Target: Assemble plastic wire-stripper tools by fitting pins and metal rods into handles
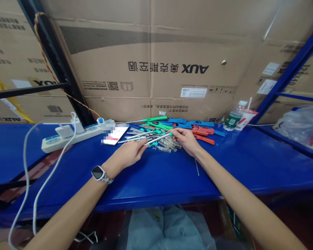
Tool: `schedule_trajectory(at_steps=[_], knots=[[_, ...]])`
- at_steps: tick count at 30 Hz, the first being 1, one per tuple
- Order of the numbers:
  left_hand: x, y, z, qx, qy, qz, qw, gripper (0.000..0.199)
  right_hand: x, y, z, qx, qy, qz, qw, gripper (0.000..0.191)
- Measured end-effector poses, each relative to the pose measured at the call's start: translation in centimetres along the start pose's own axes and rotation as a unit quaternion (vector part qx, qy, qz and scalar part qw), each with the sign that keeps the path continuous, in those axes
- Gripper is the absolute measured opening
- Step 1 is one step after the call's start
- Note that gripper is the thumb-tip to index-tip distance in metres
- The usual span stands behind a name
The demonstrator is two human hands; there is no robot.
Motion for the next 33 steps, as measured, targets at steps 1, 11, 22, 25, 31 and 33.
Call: schedule_trajectory(at_steps=[1, 11, 22, 25, 31, 33], knots=[[0.0, -0.1, 0.0, -0.002, 0.0, 0.001, 1.0, 0.026, 0.0, 0.1, 0.0, -0.015, -0.002, -0.007, 1.0, 0.049], [0.1, 0.4, -0.3, -0.046, -0.011, 0.002, 0.999, 0.028, 0.4, 0.2, -0.5, -0.069, 0.004, -0.039, 0.997, 0.054], [0.0, 0.4, -0.4, -0.087, -0.022, 0.006, 0.996, 0.03, 0.2, -0.7, -0.1, -0.013, 0.013, 0.024, 1.0, 0.05], [-0.2, 0.5, -0.5, -0.114, -0.019, 0.028, 0.993, 0.029, 0.3, -0.6, 0.1, 0.006, 0.036, 0.017, 0.999, 0.052], [-0.2, 0.6, -0.6, -0.109, -0.016, 0.037, 0.993, 0.028, 0.6, -1.4, 0.4, 0.007, 0.1, 0.063, 0.993, 0.045], [-0.1, 0.6, -0.4, -0.099, -0.011, 0.035, 0.994, 0.028, 0.6, -1.8, 0.4, 0.019, 0.104, 0.076, 0.992, 0.043]])
Point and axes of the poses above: each hand's wrist, its own x-axis away from the middle knuckle, its own z-axis out of the back of the hand, y = z × x, the point moved 9 cm from there along -x, towards the middle knuckle, and after that the axes turned 4 degrees about -y, right-handed, at the moved point
